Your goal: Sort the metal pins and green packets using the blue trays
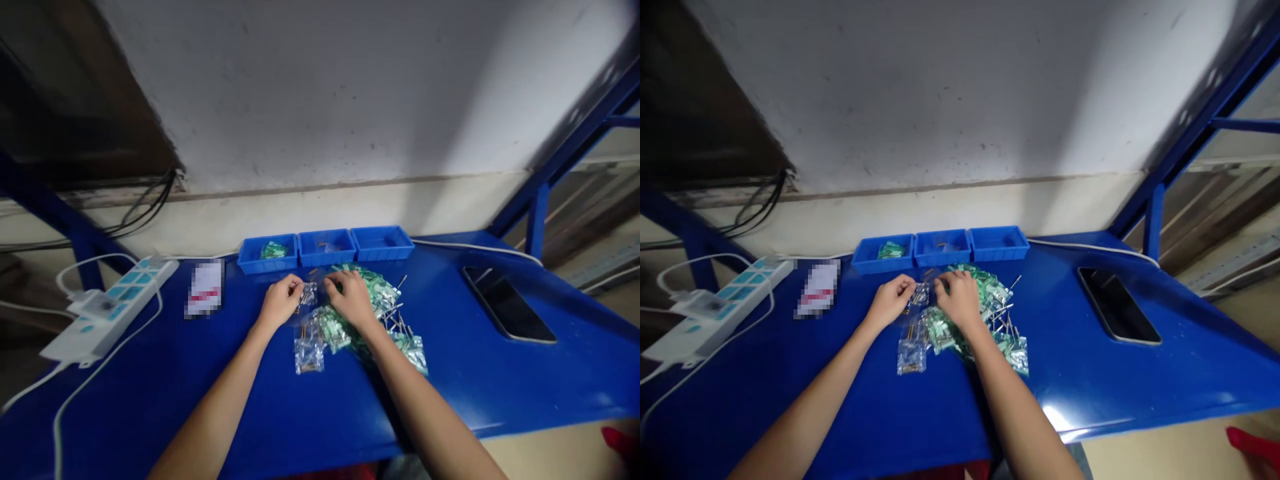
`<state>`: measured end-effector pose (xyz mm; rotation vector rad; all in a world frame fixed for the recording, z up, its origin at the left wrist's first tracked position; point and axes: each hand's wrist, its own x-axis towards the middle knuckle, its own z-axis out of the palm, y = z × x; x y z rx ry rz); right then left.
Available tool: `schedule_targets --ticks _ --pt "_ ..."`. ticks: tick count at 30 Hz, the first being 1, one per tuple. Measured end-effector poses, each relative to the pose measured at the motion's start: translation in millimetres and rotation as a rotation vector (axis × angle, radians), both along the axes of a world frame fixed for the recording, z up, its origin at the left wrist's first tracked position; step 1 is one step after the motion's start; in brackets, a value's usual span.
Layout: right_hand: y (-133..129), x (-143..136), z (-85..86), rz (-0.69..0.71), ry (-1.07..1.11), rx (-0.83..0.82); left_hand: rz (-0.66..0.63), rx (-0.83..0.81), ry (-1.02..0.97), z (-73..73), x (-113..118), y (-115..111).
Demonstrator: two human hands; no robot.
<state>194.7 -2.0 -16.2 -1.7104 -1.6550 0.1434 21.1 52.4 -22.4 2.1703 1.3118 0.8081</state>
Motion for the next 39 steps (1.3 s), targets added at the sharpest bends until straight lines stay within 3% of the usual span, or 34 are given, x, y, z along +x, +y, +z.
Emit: schedule_targets --ticks 8,24,39 --pt "-0.7 4.3 -3.5 0.013 -0.040 0.027 -0.005 0.052 0.046 -0.5 2.9 -2.2" --pt "-9.7 9.0 -2.3 -0.001 0.017 0.002 0.008 -0.018 0.019 1.7 3.0 1.2" --pt "-3.1 10.4 -5.3 -0.023 -0.026 0.007 0.046 0.104 0.215 4.9 11.8 -7.7"
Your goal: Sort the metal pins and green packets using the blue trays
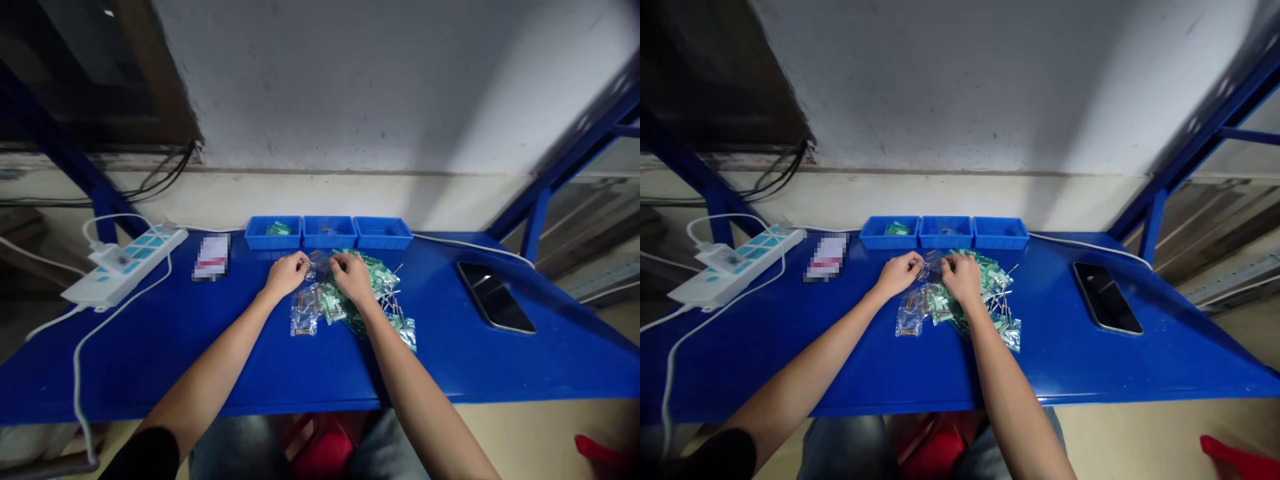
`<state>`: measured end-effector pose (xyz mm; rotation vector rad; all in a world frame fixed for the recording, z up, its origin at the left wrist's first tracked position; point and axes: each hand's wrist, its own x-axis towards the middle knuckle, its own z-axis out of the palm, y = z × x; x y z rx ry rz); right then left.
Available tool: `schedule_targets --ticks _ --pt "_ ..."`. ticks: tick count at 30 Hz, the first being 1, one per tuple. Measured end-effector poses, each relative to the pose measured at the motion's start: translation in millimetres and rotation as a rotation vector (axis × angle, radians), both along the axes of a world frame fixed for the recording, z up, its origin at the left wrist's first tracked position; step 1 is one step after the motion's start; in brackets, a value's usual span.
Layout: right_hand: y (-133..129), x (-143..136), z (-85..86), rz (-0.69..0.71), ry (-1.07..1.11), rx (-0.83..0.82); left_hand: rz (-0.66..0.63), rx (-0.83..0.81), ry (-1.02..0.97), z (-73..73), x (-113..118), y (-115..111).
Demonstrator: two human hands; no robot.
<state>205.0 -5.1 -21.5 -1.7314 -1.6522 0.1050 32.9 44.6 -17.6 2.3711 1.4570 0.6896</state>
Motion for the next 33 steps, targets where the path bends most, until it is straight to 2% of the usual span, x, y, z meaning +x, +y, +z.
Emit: schedule_targets --ticks 19,25,33 --pt "-11.0 -3.2 2.9 0.031 0.048 0.004 -0.028 -0.026 -0.047 0.9 -3.4 -2.5" --pt "-11.7 -3.4 3.3 0.037 0.069 0.012 -0.061 -0.050 -0.121 2.8 -5.8 -6.8" --pt "-8.2 -4.2 2.0 0.024 0.049 0.006 -0.048 -0.041 -0.103 2.1 -5.5 -8.0"
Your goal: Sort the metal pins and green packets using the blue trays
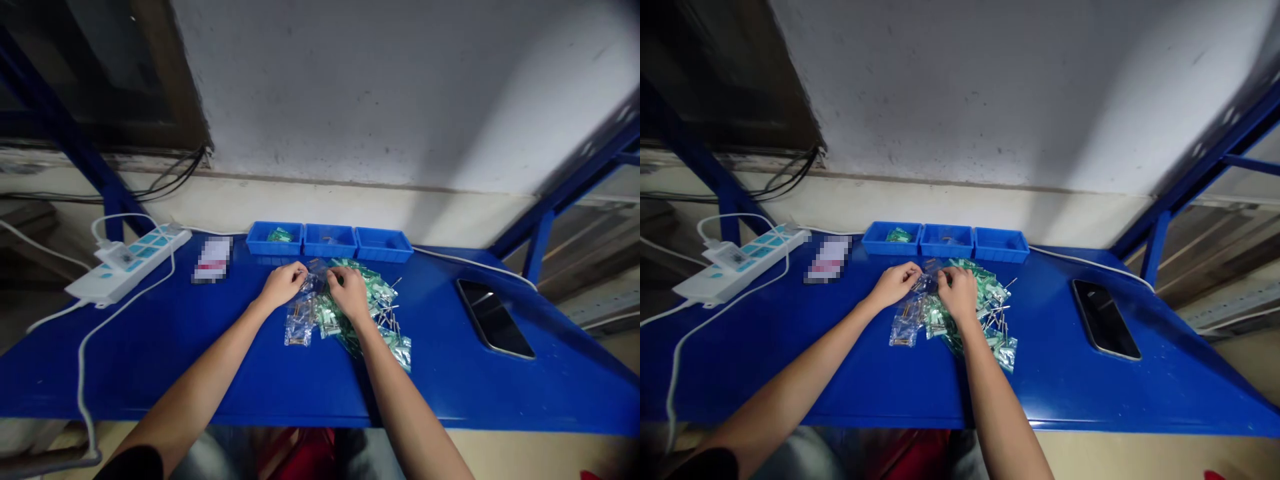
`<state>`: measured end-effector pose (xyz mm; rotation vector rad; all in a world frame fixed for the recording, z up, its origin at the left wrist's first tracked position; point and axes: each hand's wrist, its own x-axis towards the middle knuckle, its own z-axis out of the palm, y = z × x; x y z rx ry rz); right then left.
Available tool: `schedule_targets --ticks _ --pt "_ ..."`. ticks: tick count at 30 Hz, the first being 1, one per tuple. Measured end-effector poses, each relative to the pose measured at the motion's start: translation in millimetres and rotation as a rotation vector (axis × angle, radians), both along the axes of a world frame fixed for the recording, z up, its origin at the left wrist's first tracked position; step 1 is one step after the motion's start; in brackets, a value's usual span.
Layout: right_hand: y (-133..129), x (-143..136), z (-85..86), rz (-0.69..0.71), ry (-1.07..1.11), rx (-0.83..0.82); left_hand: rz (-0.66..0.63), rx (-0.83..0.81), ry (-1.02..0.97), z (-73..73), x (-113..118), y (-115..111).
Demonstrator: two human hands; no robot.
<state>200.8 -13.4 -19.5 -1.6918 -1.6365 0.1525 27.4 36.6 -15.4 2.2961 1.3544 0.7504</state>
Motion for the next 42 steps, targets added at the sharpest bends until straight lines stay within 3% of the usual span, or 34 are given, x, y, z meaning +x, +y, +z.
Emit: schedule_targets --ticks 11,20,25,28,31,36,42 --pt "2.1 -1.0 2.7 -0.020 -0.005 -0.004 0.009 0.017 -0.005 -1.5 2.6 9.6" --pt "0.9 1.0 8.7 0.015 -0.015 0.049 -0.007 0.026 -0.210 -11.3 1.0 14.2" --pt "-7.2 -2.2 25.2 -0.016 0.193 0.143 -0.070 0.039 -0.308 -9.8 6.4 7.1" --pt "-11.6 -11.5 28.4 0.076 0.305 0.112 -0.130 0.095 -0.375 -7.6 12.6 1.3" --pt "-12.2 -21.8 25.1 0.163 0.385 0.119 -0.170 0.196 -0.463 -2.8 16.4 -4.0" --pt "-6.1 -26.3 17.6 0.148 0.629 0.149 -0.227 0.310 -0.453 3.8 16.4 -9.3" --pt "0.8 -23.2 9.8 0.108 0.613 0.291 -0.224 0.243 -0.401 -11.0 16.9 -0.6"
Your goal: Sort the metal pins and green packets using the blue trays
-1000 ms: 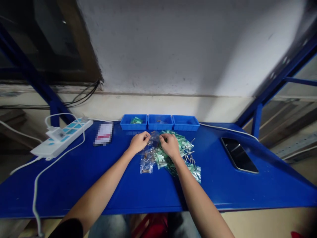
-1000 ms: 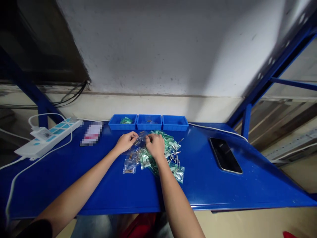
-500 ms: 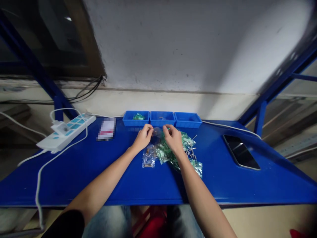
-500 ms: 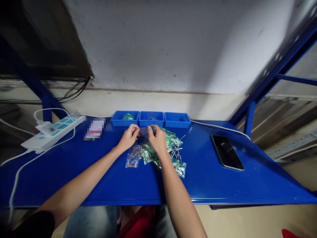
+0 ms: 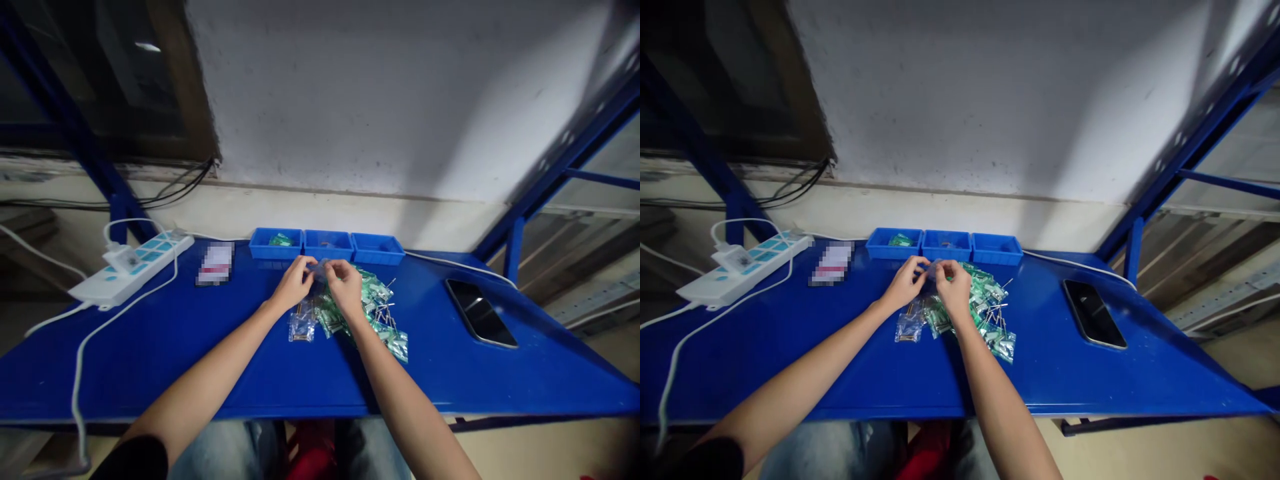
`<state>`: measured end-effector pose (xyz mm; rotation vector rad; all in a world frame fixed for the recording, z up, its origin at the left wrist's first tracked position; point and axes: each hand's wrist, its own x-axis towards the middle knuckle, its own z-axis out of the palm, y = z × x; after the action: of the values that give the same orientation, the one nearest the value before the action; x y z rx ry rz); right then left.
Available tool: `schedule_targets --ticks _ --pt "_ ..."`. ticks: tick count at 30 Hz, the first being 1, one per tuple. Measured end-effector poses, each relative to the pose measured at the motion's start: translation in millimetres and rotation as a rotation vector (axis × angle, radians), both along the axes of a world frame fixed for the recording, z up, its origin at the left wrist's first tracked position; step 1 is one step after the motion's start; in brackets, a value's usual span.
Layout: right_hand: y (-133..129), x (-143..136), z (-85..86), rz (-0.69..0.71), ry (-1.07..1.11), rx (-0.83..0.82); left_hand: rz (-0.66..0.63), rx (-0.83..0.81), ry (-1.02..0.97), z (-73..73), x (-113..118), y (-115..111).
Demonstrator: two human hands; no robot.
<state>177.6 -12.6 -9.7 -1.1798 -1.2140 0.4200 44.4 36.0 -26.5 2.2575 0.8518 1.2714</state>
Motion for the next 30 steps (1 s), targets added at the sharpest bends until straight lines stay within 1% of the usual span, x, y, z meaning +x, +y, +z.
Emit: schedule_targets --ticks 3,9,13,15,19,22,25,30 --pt "-0.2 -1.0 -3.7 -0.032 -0.040 0.048 0.015 -0.080 0.044 -4.0 0.3 2.1" --pt "-2.0 -0.6 -4.7 -0.035 -0.160 0.051 0.072 -0.104 0.088 3.8 -4.0 -8.1" --pt "-4.0 -2.0 -0.4 -0.024 -0.226 0.083 0.092 -0.110 0.055 6.9 -5.4 -11.1" --pt "-5.2 -3.1 1.7 -0.033 -0.301 0.089 0.091 -0.118 0.030 7.4 -5.1 -10.5" --pt "-5.9 -4.1 1.8 -0.099 -0.438 0.025 0.116 -0.131 -0.018 7.3 -5.1 -10.6" --pt "-6.1 -4.3 -0.2 -0.056 -0.414 -0.021 0.141 -0.143 -0.052 7.2 -7.2 -13.5" --pt "-7.6 -5.1 -1.4 -0.006 -0.354 -0.032 0.135 -0.163 -0.107 7.6 -10.6 -17.1" --pt "-8.5 -7.1 -2.9 -0.011 -0.326 -0.006 0.084 -0.233 -0.238 7.4 -15.0 -15.0"
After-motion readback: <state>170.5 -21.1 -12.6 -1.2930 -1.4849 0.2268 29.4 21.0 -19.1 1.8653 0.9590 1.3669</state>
